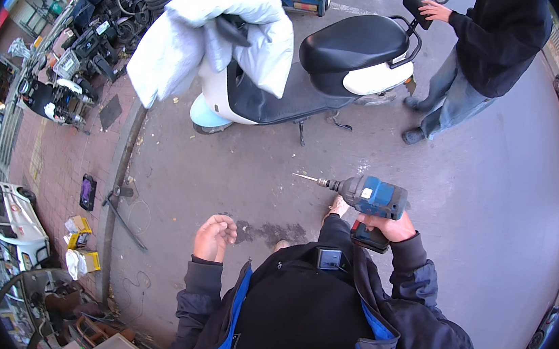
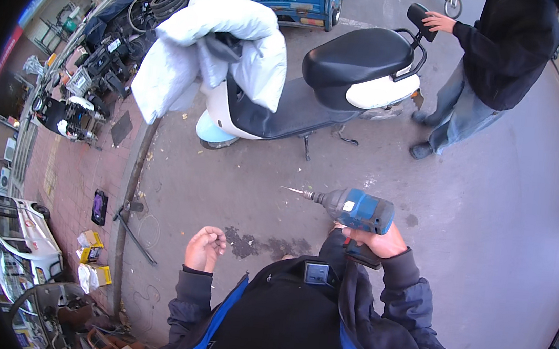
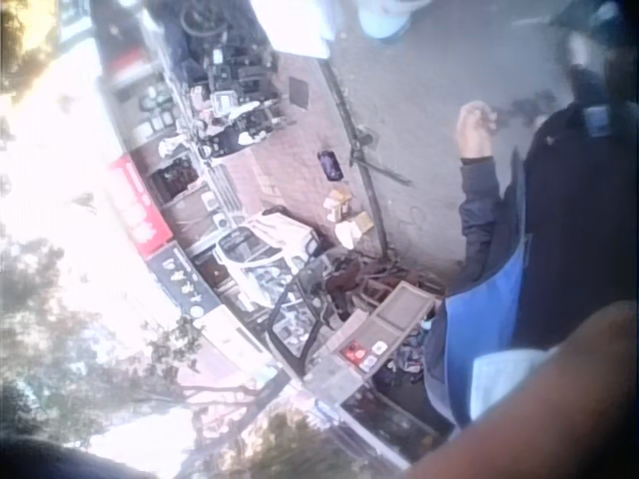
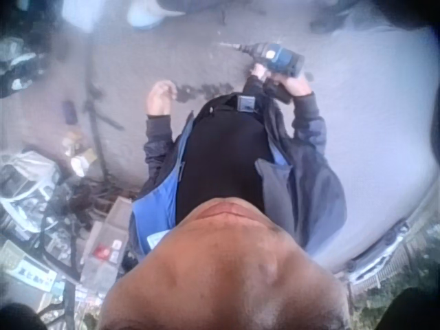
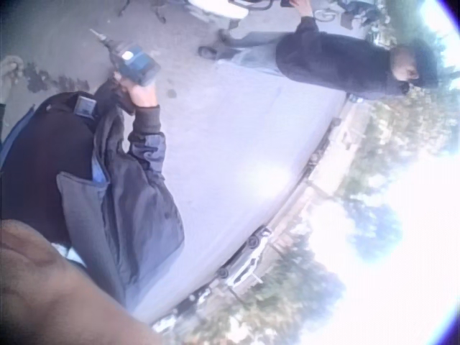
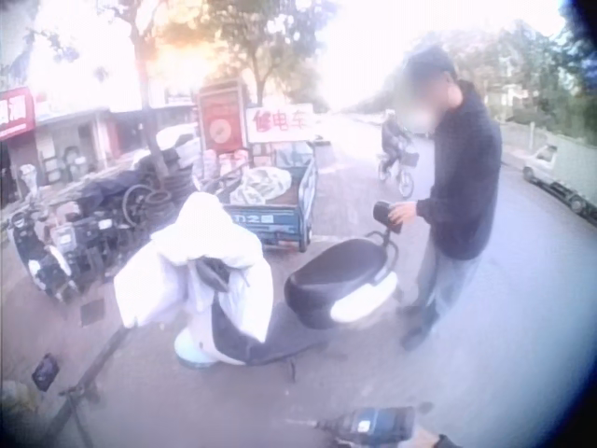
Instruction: The person removes a light-colored cover from a white scooter, then uses a cordless drill to remove several screws from the scooter's seat and floorboard area. The person also adjusts the scooter's front fairing and retrieves a tool from a nearby cabinet.
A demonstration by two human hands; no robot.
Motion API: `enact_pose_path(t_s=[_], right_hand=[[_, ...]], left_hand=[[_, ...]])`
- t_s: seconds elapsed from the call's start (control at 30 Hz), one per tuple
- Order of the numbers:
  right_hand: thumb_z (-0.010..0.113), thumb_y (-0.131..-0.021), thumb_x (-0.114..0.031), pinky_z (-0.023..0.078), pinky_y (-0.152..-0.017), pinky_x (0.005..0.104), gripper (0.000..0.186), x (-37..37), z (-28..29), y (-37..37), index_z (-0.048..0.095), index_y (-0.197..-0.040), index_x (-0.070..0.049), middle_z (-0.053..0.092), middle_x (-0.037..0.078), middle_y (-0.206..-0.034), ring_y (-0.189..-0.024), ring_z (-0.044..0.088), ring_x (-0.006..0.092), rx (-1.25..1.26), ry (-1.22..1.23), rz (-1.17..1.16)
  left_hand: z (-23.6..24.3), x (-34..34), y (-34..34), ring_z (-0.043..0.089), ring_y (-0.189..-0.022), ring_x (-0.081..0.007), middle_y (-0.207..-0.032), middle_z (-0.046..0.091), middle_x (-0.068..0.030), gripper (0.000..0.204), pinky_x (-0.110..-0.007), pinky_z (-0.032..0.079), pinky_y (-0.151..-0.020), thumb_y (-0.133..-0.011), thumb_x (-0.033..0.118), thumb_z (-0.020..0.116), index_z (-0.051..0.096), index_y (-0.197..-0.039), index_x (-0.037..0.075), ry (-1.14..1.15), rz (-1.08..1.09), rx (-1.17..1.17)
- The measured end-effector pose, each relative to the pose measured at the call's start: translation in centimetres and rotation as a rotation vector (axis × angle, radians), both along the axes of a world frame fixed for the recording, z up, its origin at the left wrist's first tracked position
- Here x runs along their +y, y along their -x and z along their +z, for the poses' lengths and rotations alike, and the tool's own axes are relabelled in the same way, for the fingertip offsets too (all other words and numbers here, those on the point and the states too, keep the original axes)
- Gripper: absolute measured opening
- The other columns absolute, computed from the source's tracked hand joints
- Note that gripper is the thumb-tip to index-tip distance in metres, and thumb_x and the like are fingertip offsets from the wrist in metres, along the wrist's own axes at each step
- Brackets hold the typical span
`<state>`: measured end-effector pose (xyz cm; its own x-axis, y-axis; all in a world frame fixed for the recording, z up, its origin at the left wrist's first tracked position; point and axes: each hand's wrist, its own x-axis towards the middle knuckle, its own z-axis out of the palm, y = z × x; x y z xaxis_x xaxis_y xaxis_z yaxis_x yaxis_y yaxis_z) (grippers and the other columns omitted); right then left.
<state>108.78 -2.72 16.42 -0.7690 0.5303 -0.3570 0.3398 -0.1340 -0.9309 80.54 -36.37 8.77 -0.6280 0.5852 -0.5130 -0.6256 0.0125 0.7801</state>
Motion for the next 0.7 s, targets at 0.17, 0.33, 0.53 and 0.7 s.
enact_pose_path(t_s=[0.17,0.33,0.53,0.7], right_hand=[[0.081,-0.086,-0.006,0.051,-0.063,0.0304,0.025,9.8,-2.9,1.2,0.073,-0.110,-0.003,0.073,0.003,-0.090,-0.070,0.063,0.0108,-0.014,0.001,-0.024],[0.082,-0.087,-0.007,0.056,-0.082,0.0352,0.033,19.6,-3.6,2.1,0.071,-0.117,-0.002,0.075,0.008,-0.105,-0.090,0.069,0.0182,-0.083,0.093,0.026],[0.085,-0.085,-0.011,0.053,-0.094,0.0373,0.042,28.9,-6.5,6.6,0.069,-0.122,-0.001,0.074,0.011,-0.111,-0.102,0.069,0.0233,-0.069,0.083,0.031],[0.085,-0.085,-0.013,0.054,-0.091,0.0376,0.040,35.5,-8.3,13.5,0.069,-0.120,-0.001,0.074,0.012,-0.109,-0.100,0.070,0.0242,-0.015,0.041,0.045]], left_hand=[[1.3,11.8,0.1,0.051,-0.062,-0.0154,-0.075,0.054,-0.0037,0.017,-0.030,0.039,-0.054,-0.099,0.014,0.059,0.065,-0.107,0.001,0.130,-0.018,-0.050],[4.0,26.4,-0.4,0.048,-0.058,-0.0106,-0.070,0.052,-0.0007,0.020,-0.026,0.036,-0.051,-0.103,0.017,0.062,0.065,-0.112,0.000,0.156,-0.186,-0.061],[5.0,39.2,1.6,0.046,-0.058,-0.0077,-0.071,0.051,0.0014,0.021,-0.023,0.036,-0.053,-0.106,0.017,0.060,0.064,-0.121,0.002,0.167,-0.283,-0.045],[3.0,48.6,7.9,0.049,-0.057,-0.0075,-0.071,0.053,0.0007,0.035,-0.023,0.037,-0.050,-0.105,0.020,0.063,0.059,-0.136,0.004,0.191,-0.225,-0.011]])
